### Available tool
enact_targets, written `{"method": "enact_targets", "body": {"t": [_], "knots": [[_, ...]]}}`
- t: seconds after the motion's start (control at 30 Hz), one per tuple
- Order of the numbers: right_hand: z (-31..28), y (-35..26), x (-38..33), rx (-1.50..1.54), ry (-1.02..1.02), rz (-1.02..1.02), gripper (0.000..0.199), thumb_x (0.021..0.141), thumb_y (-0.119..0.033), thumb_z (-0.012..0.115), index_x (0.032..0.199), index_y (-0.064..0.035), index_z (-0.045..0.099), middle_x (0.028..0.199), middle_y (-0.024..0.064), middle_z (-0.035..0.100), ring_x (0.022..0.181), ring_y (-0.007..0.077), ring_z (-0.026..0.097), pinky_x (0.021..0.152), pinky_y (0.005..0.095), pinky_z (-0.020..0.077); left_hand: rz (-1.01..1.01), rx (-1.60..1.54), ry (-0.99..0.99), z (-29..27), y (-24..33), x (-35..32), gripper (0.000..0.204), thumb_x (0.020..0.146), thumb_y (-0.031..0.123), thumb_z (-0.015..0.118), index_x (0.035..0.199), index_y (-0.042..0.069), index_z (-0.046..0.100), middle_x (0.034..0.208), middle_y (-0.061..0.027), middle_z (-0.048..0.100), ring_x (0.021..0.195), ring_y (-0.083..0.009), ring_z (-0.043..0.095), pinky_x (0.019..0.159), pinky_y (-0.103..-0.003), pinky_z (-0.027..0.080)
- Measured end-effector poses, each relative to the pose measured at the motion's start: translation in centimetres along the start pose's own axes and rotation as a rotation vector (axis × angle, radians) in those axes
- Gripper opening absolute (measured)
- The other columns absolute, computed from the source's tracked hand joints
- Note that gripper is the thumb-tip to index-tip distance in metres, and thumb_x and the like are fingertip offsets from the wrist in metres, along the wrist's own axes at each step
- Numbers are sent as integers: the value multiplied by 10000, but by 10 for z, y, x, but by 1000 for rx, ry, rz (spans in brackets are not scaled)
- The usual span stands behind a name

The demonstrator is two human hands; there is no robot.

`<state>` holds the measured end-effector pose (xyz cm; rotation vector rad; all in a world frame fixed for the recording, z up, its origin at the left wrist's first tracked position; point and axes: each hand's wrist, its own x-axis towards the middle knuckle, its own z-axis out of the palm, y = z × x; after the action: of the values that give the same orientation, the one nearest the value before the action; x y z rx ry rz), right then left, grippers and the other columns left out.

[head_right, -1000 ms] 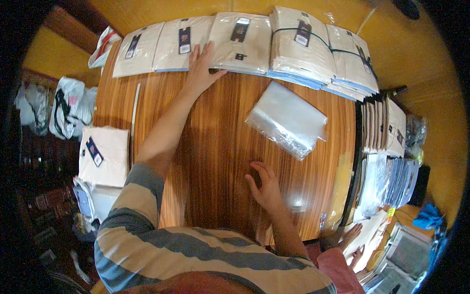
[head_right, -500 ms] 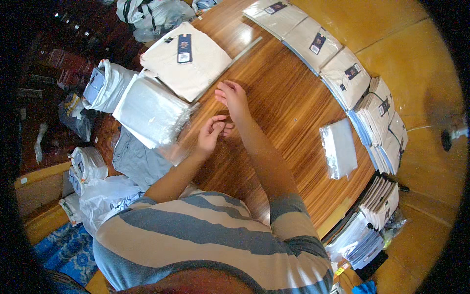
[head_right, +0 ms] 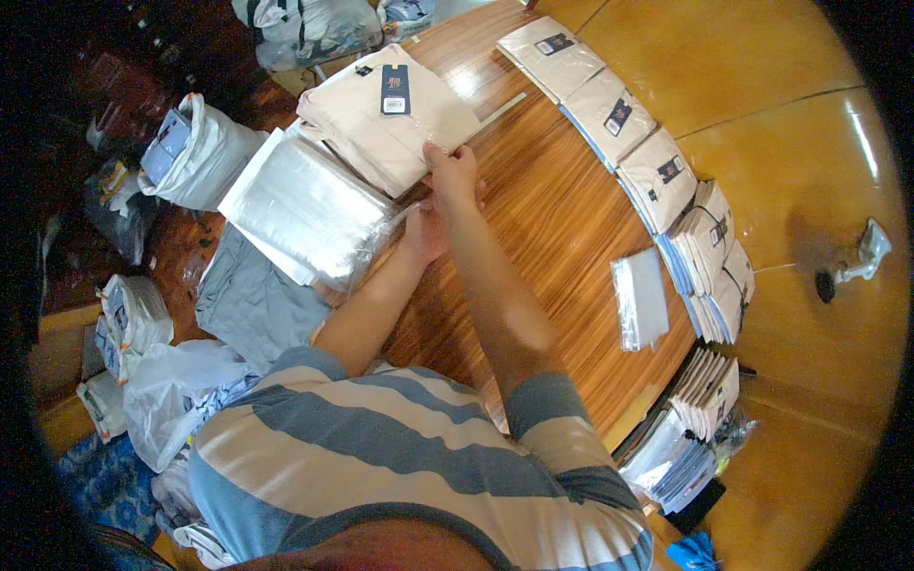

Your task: The person packs folded shirts into plastic bags by hand and places them in a stack on a table.

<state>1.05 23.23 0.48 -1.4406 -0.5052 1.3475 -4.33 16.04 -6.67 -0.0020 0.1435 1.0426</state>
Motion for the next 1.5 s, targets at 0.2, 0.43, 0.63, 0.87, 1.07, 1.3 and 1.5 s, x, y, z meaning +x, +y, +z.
{"method": "enact_targets", "body": {"t": [0.2,0.43,0.63,0.87,1.07,1.3,1.5], "knots": [[-60,-5,-46,-33,93,-119,448,924,-112,761,1302,8,552,1146,134,695,995,215,690,774,362,592,205,-60,68,9,8,27,693,1048,554,365,1562,93,415,1571,-122,480,1424,-337,478,1211,-513,364],[-209,89,-167,-70,210,-240,401,949,-65,749,1307,-10,576,1163,121,724,974,191,714,874,298,569,10,25,193,-45,-15,-31,749,1047,616,329,1548,73,454,1526,-160,537,1404,-379,502,1195,-560,373],[-304,142,-272,-122,323,-3,388,938,-96,766,1271,24,608,1186,108,727,1024,185,705,894,345,570,-587,347,55,-11,-2,-90,738,1041,565,495,1510,-4,485,1501,-187,563,1351,-332,571,1147,-490,444],[-282,94,-301,-1090,641,-339,471,831,-229,854,1192,-3,652,1136,177,687,1041,344,676,904,427,546,-429,1387,-26,-22,-23,-112,466,879,42,819,1304,-46,650,1143,-119,752,1038,-162,696,892,-329,580],[-229,89,-264,-1393,343,-597,544,799,-351,847,1194,-29,656,1113,167,648,1069,367,620,959,467,505,-497,1332,63,-8,-19,-114,447,924,82,788,1333,-24,642,1111,-108,757,973,-152,717,796,-306,611],[-240,67,-261,-1340,83,-326,532,756,-329,866,1137,-23,655,1159,152,611,1097,352,595,984,462,488,-646,1172,253,8,-17,-104,334,943,182,797,1205,1,698,1045,-83,766,871,-136,724,709,-300,614],[-288,68,-285,-1440,183,-531,562,724,-237,886,1178,-9,646,1221,193,629,1164,374,593,1030,468,473,-337,1631,-143,-16,-33,-95,307,884,169,853,1118,28,713,981,-90,774,837,-145,735,642,-304,605]]}}
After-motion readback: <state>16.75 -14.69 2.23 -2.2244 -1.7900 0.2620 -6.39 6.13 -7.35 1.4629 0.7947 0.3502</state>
